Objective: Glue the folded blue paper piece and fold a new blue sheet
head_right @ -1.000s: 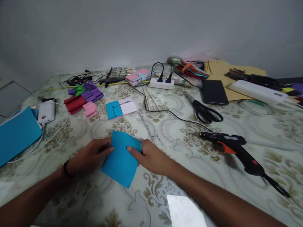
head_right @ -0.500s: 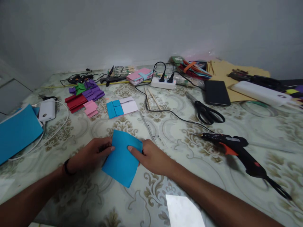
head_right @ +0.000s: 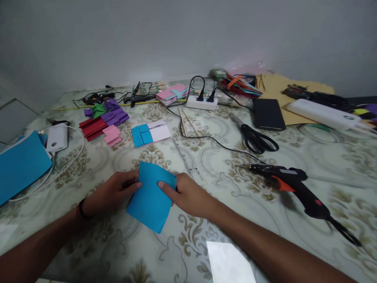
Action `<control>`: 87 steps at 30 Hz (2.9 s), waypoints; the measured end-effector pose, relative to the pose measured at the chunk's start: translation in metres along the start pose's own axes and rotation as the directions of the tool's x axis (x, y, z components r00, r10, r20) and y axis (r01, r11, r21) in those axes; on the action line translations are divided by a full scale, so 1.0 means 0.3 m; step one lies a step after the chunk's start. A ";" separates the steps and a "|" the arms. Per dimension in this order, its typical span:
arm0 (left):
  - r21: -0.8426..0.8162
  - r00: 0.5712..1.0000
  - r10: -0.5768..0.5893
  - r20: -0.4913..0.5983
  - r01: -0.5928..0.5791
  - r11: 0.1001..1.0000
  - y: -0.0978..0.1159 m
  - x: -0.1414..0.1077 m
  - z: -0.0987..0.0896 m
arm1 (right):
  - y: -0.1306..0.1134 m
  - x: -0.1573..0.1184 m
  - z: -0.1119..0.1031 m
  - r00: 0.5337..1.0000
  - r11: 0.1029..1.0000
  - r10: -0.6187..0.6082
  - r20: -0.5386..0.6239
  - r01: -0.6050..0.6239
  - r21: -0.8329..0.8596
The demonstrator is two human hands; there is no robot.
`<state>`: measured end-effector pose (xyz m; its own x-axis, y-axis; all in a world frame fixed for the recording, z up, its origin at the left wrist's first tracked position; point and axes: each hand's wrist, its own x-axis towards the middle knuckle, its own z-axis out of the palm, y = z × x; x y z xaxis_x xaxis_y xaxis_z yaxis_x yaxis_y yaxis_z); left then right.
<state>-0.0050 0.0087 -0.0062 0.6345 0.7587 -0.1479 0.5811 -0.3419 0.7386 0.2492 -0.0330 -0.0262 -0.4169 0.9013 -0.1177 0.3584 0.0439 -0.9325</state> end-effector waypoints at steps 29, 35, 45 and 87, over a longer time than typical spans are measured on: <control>-0.045 0.999 -0.003 0.039 0.004 0.999 -0.007 -0.004 -0.001 | -0.004 -0.001 0.000 1.000 0.999 0.029 0.009 -0.029 -0.013; -0.023 1.000 -0.006 0.029 0.007 1.000 0.000 -0.005 -0.004 | -0.005 -0.001 -0.002 1.000 1.000 0.018 0.009 -0.019 0.009; -0.018 1.000 -0.011 0.030 0.011 1.000 0.006 -0.003 -0.005 | -0.003 -0.002 0.001 1.000 1.000 0.020 0.002 -0.020 0.015; -0.040 0.999 -0.010 0.041 0.011 0.999 0.002 -0.003 -0.006 | -0.001 -0.003 -0.001 0.999 1.000 0.032 0.017 -0.032 0.000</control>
<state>-0.0060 0.0088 -0.0044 0.6490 0.7387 -0.1817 0.5672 -0.3108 0.7627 0.2498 -0.0337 -0.0257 -0.4191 0.8950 -0.1528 0.3714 0.0155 -0.9283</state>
